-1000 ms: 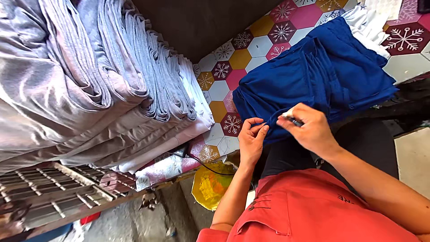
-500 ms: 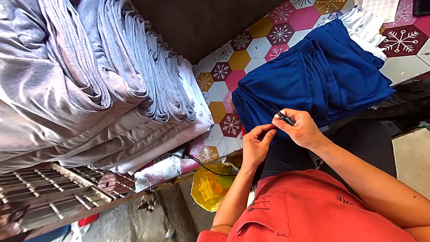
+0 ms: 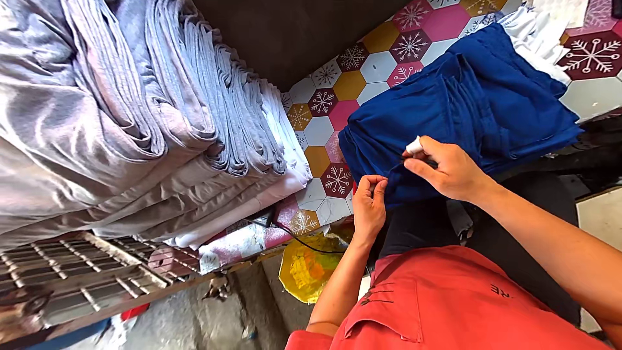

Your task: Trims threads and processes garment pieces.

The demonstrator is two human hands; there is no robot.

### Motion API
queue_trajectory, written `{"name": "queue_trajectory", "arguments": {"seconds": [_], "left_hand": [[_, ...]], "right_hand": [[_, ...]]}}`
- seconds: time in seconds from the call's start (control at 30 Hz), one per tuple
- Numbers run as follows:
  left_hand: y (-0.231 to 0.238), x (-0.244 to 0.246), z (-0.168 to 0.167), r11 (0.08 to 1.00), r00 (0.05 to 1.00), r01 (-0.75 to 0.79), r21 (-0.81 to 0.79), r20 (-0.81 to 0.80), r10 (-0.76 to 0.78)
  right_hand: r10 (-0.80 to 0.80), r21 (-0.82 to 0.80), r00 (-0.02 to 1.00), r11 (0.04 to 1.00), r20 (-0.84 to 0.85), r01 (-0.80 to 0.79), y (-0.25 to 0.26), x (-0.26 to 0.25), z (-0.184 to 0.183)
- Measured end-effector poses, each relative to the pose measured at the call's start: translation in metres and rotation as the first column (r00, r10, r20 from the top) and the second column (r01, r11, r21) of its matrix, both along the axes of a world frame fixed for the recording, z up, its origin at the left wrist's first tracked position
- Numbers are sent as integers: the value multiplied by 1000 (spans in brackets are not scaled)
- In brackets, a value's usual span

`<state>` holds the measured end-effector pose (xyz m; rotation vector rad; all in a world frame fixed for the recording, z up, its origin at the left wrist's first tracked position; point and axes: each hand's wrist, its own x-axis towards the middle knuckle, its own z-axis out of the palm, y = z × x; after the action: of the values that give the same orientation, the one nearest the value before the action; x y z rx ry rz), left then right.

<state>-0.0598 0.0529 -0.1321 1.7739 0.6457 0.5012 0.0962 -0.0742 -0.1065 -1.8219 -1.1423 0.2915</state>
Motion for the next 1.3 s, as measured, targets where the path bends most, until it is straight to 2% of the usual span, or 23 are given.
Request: {"name": "queue_trajectory", "arguments": {"seconds": [0.13, 0.27, 0.43, 0.63, 0.77, 0.83, 0.87, 0.9, 0.93, 0.97, 1.0, 1.03, 1.07, 1.1, 1.13, 1.17, 1.2, 1.23, 1.3], "left_hand": [[2, 3, 2, 998, 1000, 2, 59, -8, -1], [4, 4, 3, 995, 1000, 14, 102, 9, -15], [5, 4, 4, 992, 999, 41, 122, 0, -41], [5, 6, 4, 989, 998, 60, 138, -20, -58], [13, -4, 7, 989, 996, 85, 121, -41, -81], [30, -23, 19, 964, 982, 110, 242, -174, -69], [42, -36, 28, 927, 943, 132, 352, -333, -7], [56, -49, 39, 877, 834, 203, 436, -547, 79], [69, -59, 49, 849, 635, 298, 437, -755, 166], [81, -66, 53, 857, 399, 353, 376, -889, 226], [90, -71, 54, 880, 246, 346, 325, -937, 249], [94, -74, 52, 889, 252, 314, 332, -932, 260], [93, -75, 50, 883, 397, 271, 383, -880, 260], [86, -71, 46, 884, 583, 209, 418, -779, 230], [73, -62, 39, 907, 743, 133, 399, -646, 175], [56, -49, 30, 945, 864, 67, 320, -493, 106], [40, -35, 21, 976, 939, 43, 212, -341, 33], [27, -21, 13, 993, 972, 60, 99, -233, -35], [8, 1, 0, 992, 989, 91, -91, -112, -101]], "right_hand": [[63, 47, 963, 996, 263, -77, -12, -4, -21], [119, 57, 938, 988, 324, -145, -5, -1, -27], [185, 62, 941, 976, 284, -210, 0, 0, -30], [168, 126, 959, 972, 227, -200, 0, -5, -38], [117, 28, 993, 993, 35, -118, -6, 0, -44], [61, -31, 998, 998, -35, -62, -7, 5, -46], [42, -50, 998, 998, -54, -45, -7, 6, -47], [32, -60, 997, 998, -66, -36, -6, 7, -48], [24, -70, 997, 997, -75, -29, -6, 7, -48], [17, -88, 996, 996, -85, -24, -5, 6, -48], [12, -109, 995, 994, -99, -22, -4, 6, -47], [5, -129, 994, 991, -112, -20, -2, 6, -46], [-4, -143, 992, 990, -125, -14, -1, 6, -44], [-10, -158, 991, 987, -132, -11, 0, 7, -44], [-10, -158, 991, 987, -131, -11, 0, 6, -45], [-5, -153, 991, 988, -132, -15, -1, 6, -46], [-3, -142, 990, 990, -139, -17, -2, 6, -46], [-6, -126, 987, 992, -158, -14, -2, 6, -45], [-21, -86, 975, 996, -223, 2, -5, 3, -41]]}}
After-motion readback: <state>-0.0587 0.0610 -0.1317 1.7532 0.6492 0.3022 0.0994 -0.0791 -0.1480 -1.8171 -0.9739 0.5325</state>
